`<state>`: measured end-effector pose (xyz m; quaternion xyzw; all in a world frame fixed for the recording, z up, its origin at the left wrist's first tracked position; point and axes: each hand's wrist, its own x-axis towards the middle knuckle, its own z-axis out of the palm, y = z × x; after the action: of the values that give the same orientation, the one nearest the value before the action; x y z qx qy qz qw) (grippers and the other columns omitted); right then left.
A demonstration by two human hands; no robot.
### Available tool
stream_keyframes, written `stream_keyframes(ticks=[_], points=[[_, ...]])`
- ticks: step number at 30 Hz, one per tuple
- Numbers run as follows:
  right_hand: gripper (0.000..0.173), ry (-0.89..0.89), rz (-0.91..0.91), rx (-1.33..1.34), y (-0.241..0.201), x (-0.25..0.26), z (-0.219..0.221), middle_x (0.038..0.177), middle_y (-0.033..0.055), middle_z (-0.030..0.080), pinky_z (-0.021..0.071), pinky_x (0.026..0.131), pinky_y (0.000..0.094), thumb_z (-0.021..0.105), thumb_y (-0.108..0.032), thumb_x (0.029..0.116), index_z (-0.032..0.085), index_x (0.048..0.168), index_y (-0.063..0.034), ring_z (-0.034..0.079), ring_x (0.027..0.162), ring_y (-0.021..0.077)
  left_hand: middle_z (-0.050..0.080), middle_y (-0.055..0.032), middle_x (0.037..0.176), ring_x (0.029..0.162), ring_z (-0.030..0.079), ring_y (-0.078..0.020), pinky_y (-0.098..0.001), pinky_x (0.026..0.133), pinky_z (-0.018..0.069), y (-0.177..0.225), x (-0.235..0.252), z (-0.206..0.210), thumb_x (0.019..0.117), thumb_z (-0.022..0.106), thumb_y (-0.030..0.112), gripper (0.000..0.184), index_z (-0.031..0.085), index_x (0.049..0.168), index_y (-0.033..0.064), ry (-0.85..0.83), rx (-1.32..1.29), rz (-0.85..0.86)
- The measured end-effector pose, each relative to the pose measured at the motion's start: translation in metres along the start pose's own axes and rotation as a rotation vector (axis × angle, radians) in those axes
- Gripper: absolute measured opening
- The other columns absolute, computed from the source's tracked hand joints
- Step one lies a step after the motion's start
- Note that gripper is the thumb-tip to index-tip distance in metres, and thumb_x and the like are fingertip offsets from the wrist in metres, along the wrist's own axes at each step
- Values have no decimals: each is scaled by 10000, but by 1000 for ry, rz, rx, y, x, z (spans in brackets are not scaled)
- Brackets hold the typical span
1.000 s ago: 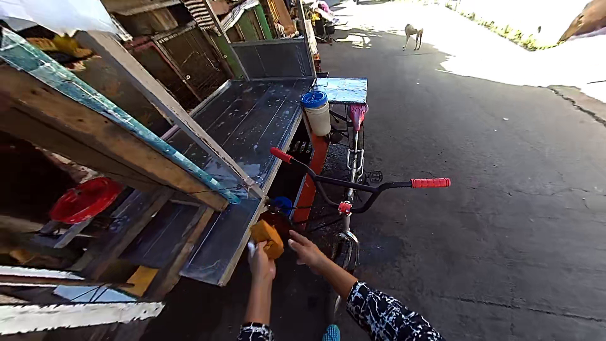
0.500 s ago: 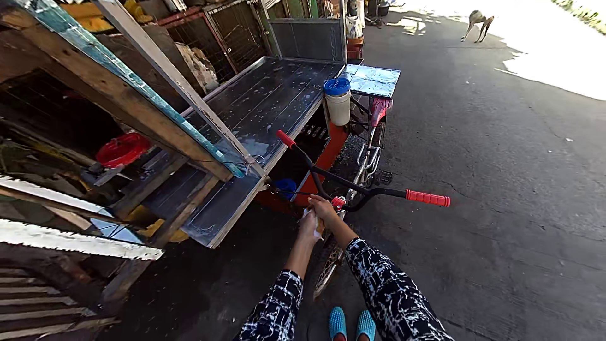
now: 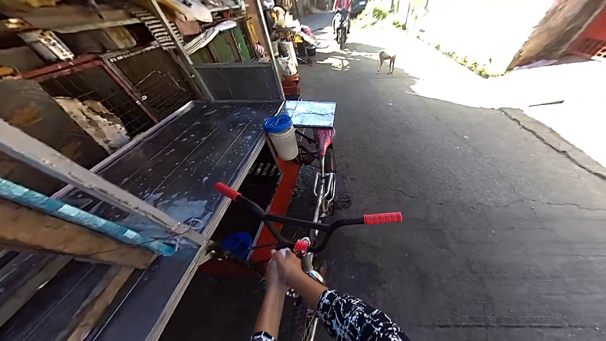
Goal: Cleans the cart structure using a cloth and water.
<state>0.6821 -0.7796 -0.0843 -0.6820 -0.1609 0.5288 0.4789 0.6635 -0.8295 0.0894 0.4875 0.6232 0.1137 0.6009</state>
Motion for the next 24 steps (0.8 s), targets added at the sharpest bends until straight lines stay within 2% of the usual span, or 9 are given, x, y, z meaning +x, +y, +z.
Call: stream_keyframes(ticks=[2, 3, 4, 6, 9, 13, 17, 21, 24], points=[[596, 10, 21, 8, 2, 14, 2, 1368, 261, 590, 420, 1079, 592, 534, -509, 1024, 604, 1346, -13, 551, 1293, 396, 592, -196, 1181, 1020, 581, -210, -354, 902, 477, -79, 103, -15, 1138, 232, 159, 397, 494, 1328, -70, -14, -194, 222], [585, 17, 40, 7, 2, 19, 3, 1342, 261, 601, 434, 1054, 593, 538, -511, 1013, 632, 1294, -6, 565, 1266, 393, 616, -132, 1039, 891, 605, -166, -335, 780, 516, -107, 147, -14, 1126, 274, 217, 378, 544, 1243, -19, 14, -307, 301], [585, 18, 69, -13, -1, 20, 3, 1347, 264, 593, 435, 1051, 592, 526, -507, 1012, 636, 1272, 6, 559, 1274, 392, 617, -101, 986, 844, 601, -152, -342, 744, 519, -119, 171, -14, 1120, 297, 249, 371, 559, 1219, 5, 0, -404, 318], [566, 2, 110, -93, -15, 13, 0, 1395, 276, 560, 418, 1077, 589, 474, -450, 1045, 615, 1289, 41, 525, 1327, 394, 619, -77, 986, 849, 601, -139, -347, 767, 527, -119, 174, -15, 1120, 286, 266, 383, 567, 1222, 26, -42, -458, 291], [513, -25, 142, -207, -34, 4, -6, 1423, 281, 540, 407, 1085, 580, 448, -363, 1076, 600, 1297, 74, 505, 1350, 393, 587, -16, 859, 722, 582, -96, -298, 646, 510, -110, 161, -14, 1121, 223, 290, 391, 554, 1124, 81, -77, -477, 241], [499, -44, 140, -106, -24, 21, -4, 1371, 264, 572, 431, 1042, 563, 488, -383, 1062, 617, 1278, 49, 549, 1280, 367, 593, 35, 704, 605, 597, -63, -249, 553, 520, -104, 157, -20, 1113, 176, 296, 411, 529, 961, 151, -180, -581, 195], [476, -74, 100, 115, -7, 31, 2, 1230, 237, 609, 467, 947, 503, 503, -376, 1066, 612, 1237, 55, 594, 1089, 306, 598, 38, 696, 603, 606, -70, -259, 532, 521, -108, 164, -25, 1111, 186, 336, 419, 524, 928, 169, -196, -707, 149], [462, -54, 31, 157, 11, 32, 18, 1275, 250, 614, 454, 1005, 524, 486, -363, 1083, 611, 1282, 34, 594, 1159, 330, 579, -27, 899, 792, 598, -99, -302, 720, 533, -133, 194, -30, 1112, 267, 286, 331, 538, 1109, 96, -134, -729, 245], [481, 1, 48, 138, 21, 30, 32, 1315, 254, 597, 437, 1029, 550, 431, -387, 1092, 593, 1324, 2, 574, 1212, 358, 567, -47, 940, 807, 581, -82, -263, 728, 517, -139, 182, -27, 1125, 236, 232, 344, 516, 1155, 35, -8, -658, 345]])
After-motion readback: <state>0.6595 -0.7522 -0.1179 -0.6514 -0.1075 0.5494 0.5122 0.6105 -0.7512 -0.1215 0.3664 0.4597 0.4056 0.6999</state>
